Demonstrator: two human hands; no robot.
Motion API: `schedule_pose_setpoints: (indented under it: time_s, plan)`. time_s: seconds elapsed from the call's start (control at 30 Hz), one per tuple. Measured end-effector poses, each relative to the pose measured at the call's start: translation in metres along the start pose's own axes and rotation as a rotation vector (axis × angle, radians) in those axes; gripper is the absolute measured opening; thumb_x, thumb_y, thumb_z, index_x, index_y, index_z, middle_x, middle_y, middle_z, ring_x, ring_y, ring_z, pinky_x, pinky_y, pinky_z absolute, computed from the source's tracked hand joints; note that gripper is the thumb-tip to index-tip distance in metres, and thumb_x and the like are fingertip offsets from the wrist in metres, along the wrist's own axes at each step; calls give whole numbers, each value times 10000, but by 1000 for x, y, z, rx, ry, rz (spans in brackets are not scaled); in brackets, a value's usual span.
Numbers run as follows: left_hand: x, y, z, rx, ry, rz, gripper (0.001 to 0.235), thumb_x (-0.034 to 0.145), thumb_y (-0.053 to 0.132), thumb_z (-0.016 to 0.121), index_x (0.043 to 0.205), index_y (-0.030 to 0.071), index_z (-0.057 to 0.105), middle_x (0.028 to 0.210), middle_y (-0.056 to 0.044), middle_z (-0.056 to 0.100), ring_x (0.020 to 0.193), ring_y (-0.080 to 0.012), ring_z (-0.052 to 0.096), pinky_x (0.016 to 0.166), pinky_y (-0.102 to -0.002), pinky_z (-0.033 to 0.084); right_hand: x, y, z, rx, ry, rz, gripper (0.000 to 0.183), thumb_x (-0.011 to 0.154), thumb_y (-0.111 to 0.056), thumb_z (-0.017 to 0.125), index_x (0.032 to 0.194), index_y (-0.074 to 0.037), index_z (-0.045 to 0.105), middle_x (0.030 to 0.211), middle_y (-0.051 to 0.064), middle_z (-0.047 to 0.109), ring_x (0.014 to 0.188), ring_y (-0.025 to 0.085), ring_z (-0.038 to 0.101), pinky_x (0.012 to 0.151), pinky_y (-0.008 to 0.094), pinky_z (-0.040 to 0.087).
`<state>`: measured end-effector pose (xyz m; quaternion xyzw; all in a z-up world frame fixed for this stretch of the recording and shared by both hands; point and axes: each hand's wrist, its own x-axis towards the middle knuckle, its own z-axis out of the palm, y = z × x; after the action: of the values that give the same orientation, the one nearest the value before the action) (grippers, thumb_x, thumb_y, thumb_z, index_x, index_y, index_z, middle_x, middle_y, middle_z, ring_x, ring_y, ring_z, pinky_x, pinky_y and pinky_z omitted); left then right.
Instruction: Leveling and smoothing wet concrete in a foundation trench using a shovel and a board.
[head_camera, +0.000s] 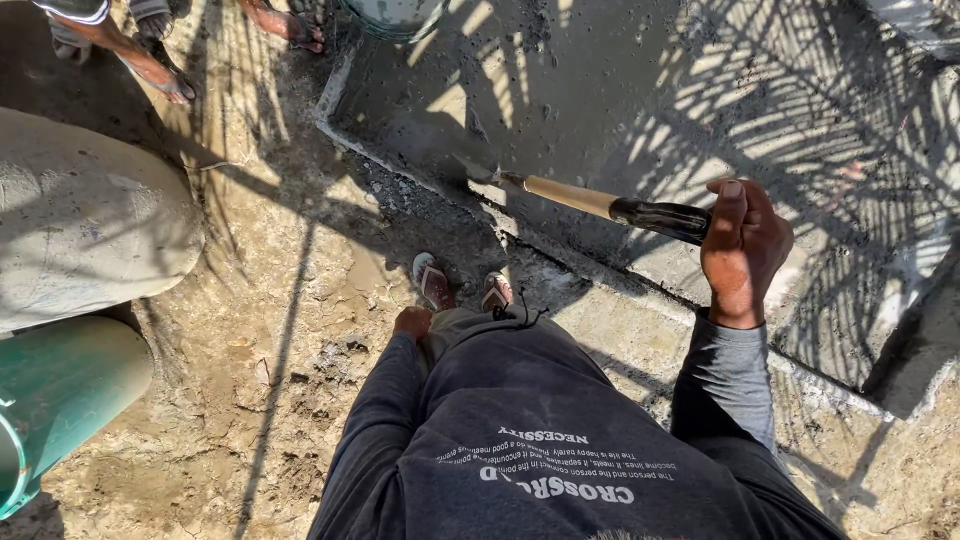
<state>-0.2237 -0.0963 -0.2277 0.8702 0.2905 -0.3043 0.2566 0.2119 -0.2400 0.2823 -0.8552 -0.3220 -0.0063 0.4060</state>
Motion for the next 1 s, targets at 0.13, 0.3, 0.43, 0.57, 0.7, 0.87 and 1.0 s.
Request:
schedule_pose_setpoints:
  time_s: [0.13,0.3,0.43,0.57,0.7,0.87,1.0]
  plan:
    - [1,-1,-2,-17,-22,-15,195,974,247,627,1060,158,778,1093,-133,750,1028,-345,729,879,-473,629,1,2,-1,6,3,24,412,1211,-320,522,1104,-5,765,639,-16,548,567,69,487,531,283,331]
    - [-1,-1,0,-43,-20,-19,199,951,234,631,1066,165,778,1111,-139,748,1042,-354,724,889,-474,624,2,13,-2,-49,0,-23,422,1233,-330,517,1124,-11,771,643,-4,559,582,75,515,552,278,347]
    - [1,2,3,-117,-16,-82,221,950,229,618,1060,141,789,1168,-159,737,1057,-367,718,915,-478,611,2,15,-2,-45,-9,-16,433,1239,-347,511,1134,-19,772,660,1,590,595,76,554,549,273,369]
    - [-6,11,-12,-718,-90,-530,294,996,279,649,1078,33,788,1166,-210,756,1034,-364,719,939,-471,583,3,19,-3,-51,-7,-56,450,1258,-361,496,1149,-21,770,695,-1,613,619,72,576,548,274,365]
    - [-9,10,-7,-811,-17,-475,326,826,217,795,1125,95,753,1202,-118,733,1043,-306,720,905,-441,603,2,23,-3,-44,-5,-44,488,1264,-379,489,1102,-14,770,677,-5,588,610,67,555,552,276,347]
    - [7,6,1,7,-31,-109,322,853,346,787,1053,94,788,1063,-127,743,942,-271,713,824,-428,616,3,27,-3,-40,-4,-24,499,1255,-420,486,1140,-29,774,637,-13,542,575,65,518,532,279,318]
    - [-20,22,-36,-1080,105,-572,330,993,312,599,1096,55,779,844,-128,765,663,-235,732,703,-422,617,4,35,-3,-30,-21,-44,534,1257,-452,467,1120,-32,768,649,-11,568,577,66,542,535,275,340]
